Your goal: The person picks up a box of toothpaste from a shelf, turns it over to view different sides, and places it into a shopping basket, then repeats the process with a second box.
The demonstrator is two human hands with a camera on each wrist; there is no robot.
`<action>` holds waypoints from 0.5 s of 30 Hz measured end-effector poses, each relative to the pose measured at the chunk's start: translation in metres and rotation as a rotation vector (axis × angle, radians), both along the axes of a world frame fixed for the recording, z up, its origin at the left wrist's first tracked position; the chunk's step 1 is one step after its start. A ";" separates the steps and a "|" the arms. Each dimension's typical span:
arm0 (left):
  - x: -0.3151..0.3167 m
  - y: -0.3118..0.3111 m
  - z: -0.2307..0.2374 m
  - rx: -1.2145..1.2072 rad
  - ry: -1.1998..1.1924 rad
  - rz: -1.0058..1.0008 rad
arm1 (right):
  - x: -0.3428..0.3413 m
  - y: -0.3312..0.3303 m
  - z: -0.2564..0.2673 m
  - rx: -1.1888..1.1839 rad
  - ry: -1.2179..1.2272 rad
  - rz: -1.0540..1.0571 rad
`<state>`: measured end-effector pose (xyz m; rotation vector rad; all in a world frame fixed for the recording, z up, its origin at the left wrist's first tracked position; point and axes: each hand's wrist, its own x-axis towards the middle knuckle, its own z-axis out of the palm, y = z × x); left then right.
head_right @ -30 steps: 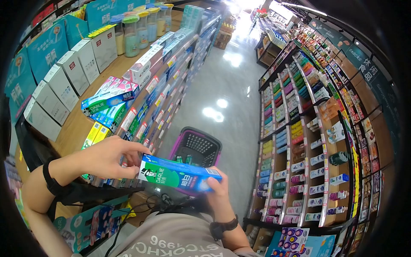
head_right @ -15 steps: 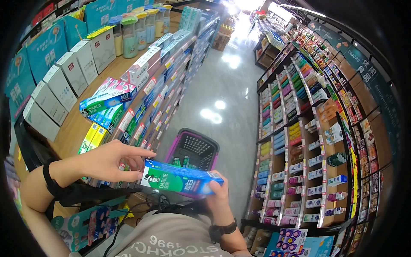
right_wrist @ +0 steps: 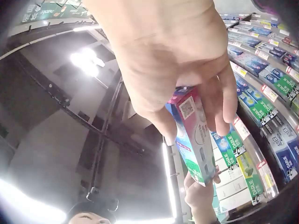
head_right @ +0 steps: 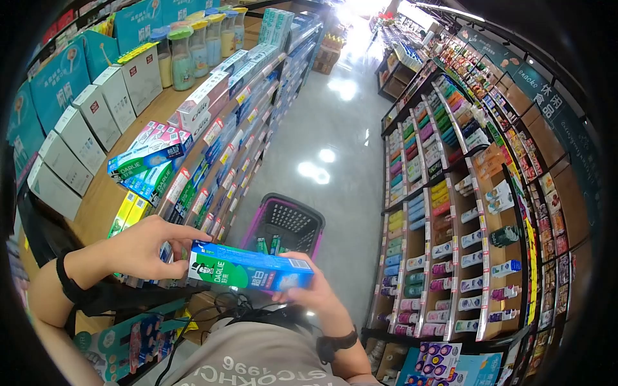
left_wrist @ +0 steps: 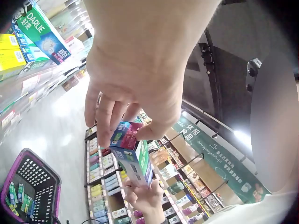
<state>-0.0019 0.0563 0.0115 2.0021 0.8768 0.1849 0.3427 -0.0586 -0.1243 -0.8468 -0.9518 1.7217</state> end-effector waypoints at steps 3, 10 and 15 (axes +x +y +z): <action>0.000 -0.001 -0.005 0.025 -0.020 -0.007 | -0.002 -0.003 0.001 0.002 0.016 0.008; -0.004 -0.003 0.007 0.083 0.075 0.006 | -0.011 0.006 0.004 0.036 -0.029 -0.085; -0.009 0.005 0.002 0.039 -0.031 -0.017 | -0.010 0.015 0.009 0.054 -0.023 -0.144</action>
